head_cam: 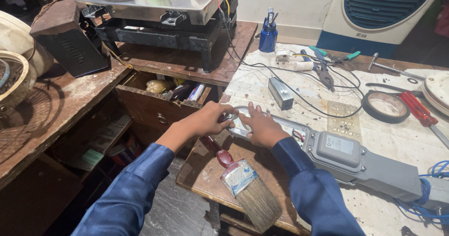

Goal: The person uses a red-handled screwdriver to tighten screws on a gray electrical box placed on a workbench. They repeatedly adjust the box and fasten multiple screws while handling internal wires.

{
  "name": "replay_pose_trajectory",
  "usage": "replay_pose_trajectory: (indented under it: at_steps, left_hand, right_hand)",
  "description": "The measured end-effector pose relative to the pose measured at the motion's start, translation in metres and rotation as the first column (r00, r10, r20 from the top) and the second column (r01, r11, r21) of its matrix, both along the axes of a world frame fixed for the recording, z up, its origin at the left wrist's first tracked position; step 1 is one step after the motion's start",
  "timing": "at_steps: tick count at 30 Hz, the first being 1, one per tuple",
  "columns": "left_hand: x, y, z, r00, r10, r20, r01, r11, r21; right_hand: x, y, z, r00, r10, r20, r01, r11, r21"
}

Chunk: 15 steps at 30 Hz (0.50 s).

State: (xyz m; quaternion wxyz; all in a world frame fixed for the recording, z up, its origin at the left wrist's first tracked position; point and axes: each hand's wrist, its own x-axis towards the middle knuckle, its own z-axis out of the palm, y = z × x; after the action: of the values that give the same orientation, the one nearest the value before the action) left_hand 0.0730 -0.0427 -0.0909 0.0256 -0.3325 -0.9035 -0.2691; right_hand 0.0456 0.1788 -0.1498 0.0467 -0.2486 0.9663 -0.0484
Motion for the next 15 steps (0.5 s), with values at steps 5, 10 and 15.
replay_pose_trajectory:
  at_steps: [5, 10, 15]
  left_hand:
    - [0.0, 0.001, 0.001, 1.0, 0.005, -0.003, -0.005, 1.0, -0.009]
    - [-0.004, 0.001, -0.004, 0.998, -0.037, -0.053, 0.039, 0.999, 0.025]
    - [-0.004, 0.0, -0.01, 1.0, 0.027, 0.002, -0.027, 0.999, 0.037]
  right_hand:
    - [0.0, 0.003, -0.003, 0.999, -0.038, 0.021, 0.04, 0.993, -0.112]
    - [-0.002, 0.015, -0.016, 1.0, -0.01, -0.011, 0.005, 0.929, -0.369]
    - [-0.012, 0.018, -0.025, 1.0, 0.006, -0.009, -0.009, 0.963, -0.271]
